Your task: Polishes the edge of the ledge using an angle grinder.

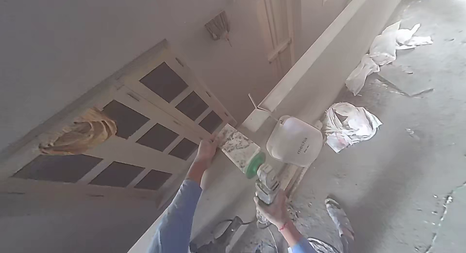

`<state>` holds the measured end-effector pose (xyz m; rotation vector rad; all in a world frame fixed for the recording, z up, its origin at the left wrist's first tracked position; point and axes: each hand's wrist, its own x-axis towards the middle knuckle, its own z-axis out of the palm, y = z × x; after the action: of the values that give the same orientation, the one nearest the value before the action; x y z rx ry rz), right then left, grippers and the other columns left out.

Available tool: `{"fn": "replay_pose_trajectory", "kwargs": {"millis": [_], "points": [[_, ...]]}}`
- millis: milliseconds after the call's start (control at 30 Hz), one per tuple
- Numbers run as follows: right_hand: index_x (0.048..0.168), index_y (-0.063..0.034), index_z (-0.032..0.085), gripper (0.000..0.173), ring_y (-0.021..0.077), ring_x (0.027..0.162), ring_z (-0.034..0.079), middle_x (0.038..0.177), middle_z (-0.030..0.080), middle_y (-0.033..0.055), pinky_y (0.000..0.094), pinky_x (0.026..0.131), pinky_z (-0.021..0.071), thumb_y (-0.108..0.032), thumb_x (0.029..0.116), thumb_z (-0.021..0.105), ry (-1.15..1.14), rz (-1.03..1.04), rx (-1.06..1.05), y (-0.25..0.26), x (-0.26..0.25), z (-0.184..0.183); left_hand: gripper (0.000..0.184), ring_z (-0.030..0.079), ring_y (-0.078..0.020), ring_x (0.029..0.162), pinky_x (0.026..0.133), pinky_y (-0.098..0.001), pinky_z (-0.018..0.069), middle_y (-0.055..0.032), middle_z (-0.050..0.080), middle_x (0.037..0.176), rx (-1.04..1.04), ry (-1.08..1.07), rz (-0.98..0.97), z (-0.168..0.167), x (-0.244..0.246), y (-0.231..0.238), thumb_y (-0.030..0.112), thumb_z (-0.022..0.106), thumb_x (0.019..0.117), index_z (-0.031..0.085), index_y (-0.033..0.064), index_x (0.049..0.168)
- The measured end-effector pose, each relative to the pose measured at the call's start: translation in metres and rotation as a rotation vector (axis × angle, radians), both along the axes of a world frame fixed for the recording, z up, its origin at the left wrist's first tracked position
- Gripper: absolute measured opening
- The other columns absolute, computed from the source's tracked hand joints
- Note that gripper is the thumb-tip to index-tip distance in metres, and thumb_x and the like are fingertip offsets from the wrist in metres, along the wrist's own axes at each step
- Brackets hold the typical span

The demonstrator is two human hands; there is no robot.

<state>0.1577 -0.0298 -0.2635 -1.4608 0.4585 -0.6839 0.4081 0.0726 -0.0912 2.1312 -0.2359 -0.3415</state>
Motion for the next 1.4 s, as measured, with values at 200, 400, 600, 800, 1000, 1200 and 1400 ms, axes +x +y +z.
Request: {"fn": "replay_pose_trajectory", "kwargs": {"millis": [200, 400, 600, 800, 1000, 1200, 1400], "points": [[0.105, 0.0016, 0.068, 0.063, 0.0057, 0.082, 0.074, 0.089, 0.076, 0.0038, 0.0289, 0.078, 0.0636, -0.04, 0.062, 0.087, -0.036, -0.024, -0.031, 0.006, 0.004, -0.011, 0.03, 0.068, -0.0136, 0.085, 0.082, -0.0359, 0.0574, -0.0086, 0.07, 0.095, 0.08, -0.003, 0.043, 0.006, -0.004, -0.005, 0.027, 0.056, 0.1055, 0.067, 0.0001, 0.114], [0.108, 0.0023, 0.067, 0.064, 0.0015, 0.087, 0.073, 0.093, 0.076, 0.0032, 0.0238, 0.082, 0.0622, -0.038, 0.0624, 0.088, -0.111, 0.001, -0.113, -0.006, -0.001, -0.01, 0.03, 0.07, -0.0144, 0.089, 0.084, -0.0366, 0.0582, -0.0092, 0.072, 0.099, 0.045, 0.017, 0.045, 0.002, -0.004, -0.003, 0.028, 0.057, 0.1054, 0.068, 0.0014, 0.115], [0.111, 0.0088, 0.064, 0.07, 0.0058, 0.08, 0.073, 0.091, 0.075, 0.0078, 0.027, 0.077, 0.0626, -0.036, 0.0626, 0.087, -0.02, -0.037, -0.019, -0.021, 0.013, -0.004, 0.03, 0.069, -0.0133, 0.091, 0.087, -0.0353, 0.058, -0.0089, 0.072, 0.102, 0.008, 0.006, 0.016, 0.003, -0.004, -0.003, 0.026, 0.055, 0.1063, 0.068, 0.0005, 0.117], [0.11, 0.0071, 0.065, 0.071, 0.0005, 0.086, 0.071, 0.093, 0.075, 0.0046, 0.021, 0.082, 0.0604, -0.041, 0.0612, 0.086, -0.069, -0.093, -0.058, -0.032, 0.022, -0.021, 0.03, 0.069, -0.0129, 0.087, 0.083, -0.0351, 0.0577, -0.0072, 0.072, 0.098, 0.041, 0.025, 0.033, 0.001, -0.001, 0.001, 0.028, 0.055, 0.1064, 0.069, 0.0032, 0.116], [0.109, 0.0039, 0.066, 0.067, 0.0023, 0.087, 0.073, 0.094, 0.076, 0.0045, 0.0244, 0.082, 0.0626, -0.041, 0.063, 0.086, -0.167, -0.032, -0.152, -0.015, 0.017, -0.028, 0.027, 0.07, -0.0125, 0.087, 0.084, -0.0346, 0.0588, -0.0064, 0.072, 0.095, -0.04, 0.02, 0.007, 0.001, -0.001, 0.0, 0.026, 0.057, 0.1053, 0.068, 0.0018, 0.112], [0.109, 0.0076, 0.065, 0.069, 0.0059, 0.085, 0.073, 0.093, 0.076, 0.0069, 0.0276, 0.082, 0.0632, -0.04, 0.0639, 0.086, -0.135, -0.036, -0.091, -0.018, 0.024, -0.043, 0.028, 0.069, -0.0112, 0.084, 0.081, -0.0334, 0.0582, -0.0044, 0.071, 0.091, -0.015, 0.003, 0.007, 0.002, -0.002, 0.001, 0.028, 0.058, 0.1048, 0.07, 0.0037, 0.108], [0.108, 0.005, 0.067, 0.07, 0.0021, 0.088, 0.072, 0.095, 0.076, 0.0062, 0.0238, 0.084, 0.0613, -0.043, 0.062, 0.085, -0.159, -0.034, -0.233, -0.022, 0.023, -0.034, 0.033, 0.067, -0.0127, 0.082, 0.08, -0.0354, 0.0566, -0.0064, 0.07, 0.09, 0.081, -0.004, 0.031, 0.0, 0.002, 0.001, 0.034, 0.058, 0.1046, 0.071, 0.0037, 0.107]]}}
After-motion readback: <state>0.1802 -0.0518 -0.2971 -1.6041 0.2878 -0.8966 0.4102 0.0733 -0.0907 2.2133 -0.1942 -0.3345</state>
